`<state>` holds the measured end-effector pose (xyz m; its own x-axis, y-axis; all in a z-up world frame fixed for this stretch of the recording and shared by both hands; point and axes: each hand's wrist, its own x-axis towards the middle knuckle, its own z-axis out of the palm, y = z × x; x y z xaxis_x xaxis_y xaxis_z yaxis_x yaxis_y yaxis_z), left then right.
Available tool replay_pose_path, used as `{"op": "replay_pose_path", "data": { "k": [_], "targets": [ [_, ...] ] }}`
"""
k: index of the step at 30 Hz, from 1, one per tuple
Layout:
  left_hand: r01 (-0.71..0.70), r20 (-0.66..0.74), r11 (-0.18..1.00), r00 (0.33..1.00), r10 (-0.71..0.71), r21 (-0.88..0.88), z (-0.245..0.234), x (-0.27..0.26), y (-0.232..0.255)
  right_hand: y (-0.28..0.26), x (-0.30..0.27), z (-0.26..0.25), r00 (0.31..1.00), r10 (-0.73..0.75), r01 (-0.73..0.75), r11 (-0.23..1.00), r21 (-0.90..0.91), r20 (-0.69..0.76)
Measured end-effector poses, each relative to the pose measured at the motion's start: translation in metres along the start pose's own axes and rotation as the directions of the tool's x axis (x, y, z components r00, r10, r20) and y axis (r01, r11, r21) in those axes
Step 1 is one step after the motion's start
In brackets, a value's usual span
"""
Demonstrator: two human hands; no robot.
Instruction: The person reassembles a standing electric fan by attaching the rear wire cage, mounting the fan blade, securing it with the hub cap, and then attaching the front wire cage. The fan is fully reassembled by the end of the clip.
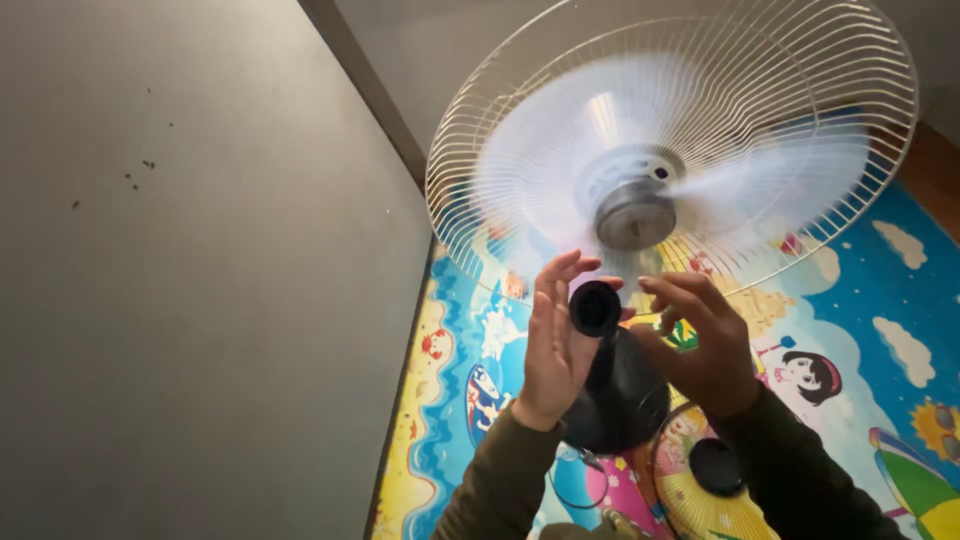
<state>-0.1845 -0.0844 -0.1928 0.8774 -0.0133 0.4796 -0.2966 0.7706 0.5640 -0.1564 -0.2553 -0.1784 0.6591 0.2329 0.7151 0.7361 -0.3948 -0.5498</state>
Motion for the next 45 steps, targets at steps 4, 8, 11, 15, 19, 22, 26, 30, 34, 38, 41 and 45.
{"op": "replay_pose_path", "data": {
  "k": [4,8,11,15,19,22,26,30,34,38,41,45],
  "targets": [
    [0.033,0.016,0.997,0.999,-0.034,0.067,0.000,-0.003,-0.007,-0.013,0.001,0.000,0.966,-0.256,0.256,0.953,-0.160,0.018],
    [0.144,-0.005,0.972,0.989,-0.145,0.184,0.004,-0.007,-0.007,-0.015,0.001,0.005,0.964,-0.246,0.257,0.959,-0.118,0.103],
    [0.108,0.032,0.913,0.991,-0.131,0.394,0.004,-0.008,-0.001,-0.006,0.001,0.007,0.962,-0.229,0.234,0.972,-0.018,0.145],
    [0.160,0.013,0.919,0.984,-0.176,0.360,-0.003,-0.010,0.002,0.015,0.000,0.007,0.980,-0.066,0.041,0.990,0.135,0.188],
    [0.014,-0.155,0.770,0.982,0.110,0.637,-0.016,-0.010,-0.005,0.031,-0.004,-0.001,0.992,0.115,-0.124,0.958,0.258,0.047],
    [-0.015,-0.158,0.350,0.873,0.461,0.937,-0.031,-0.005,0.000,0.040,-0.007,-0.010,0.982,0.190,-0.182,0.913,0.364,0.016],
    [-0.040,0.078,-0.070,0.693,0.717,0.997,-0.047,0.012,0.006,0.048,-0.011,-0.014,0.974,0.226,-0.216,0.890,0.401,0.023],
    [-0.024,-0.100,0.185,0.766,0.635,0.982,-0.054,0.027,0.008,0.050,-0.009,-0.010,0.959,0.277,-0.266,0.826,0.497,0.054],
    [0.043,-0.294,0.438,0.799,0.525,0.898,-0.064,0.031,0.006,0.050,-0.006,-0.010,0.953,0.293,-0.295,0.830,0.474,0.080],
    [0.069,-0.316,0.496,0.844,0.435,0.866,-0.076,0.029,0.006,0.049,-0.005,-0.003,0.940,0.325,-0.334,0.820,0.465,0.104],
    [0.062,-0.261,0.407,0.851,0.456,0.911,-0.075,0.032,0.003,0.053,-0.003,0.000,0.949,0.302,-0.311,0.836,0.451,0.095],
    [0.038,-0.221,0.381,0.865,0.451,0.924,-0.072,0.033,0.002,0.059,-0.005,0.005,0.955,0.293,-0.274,0.834,0.478,0.036]
  ]
}}
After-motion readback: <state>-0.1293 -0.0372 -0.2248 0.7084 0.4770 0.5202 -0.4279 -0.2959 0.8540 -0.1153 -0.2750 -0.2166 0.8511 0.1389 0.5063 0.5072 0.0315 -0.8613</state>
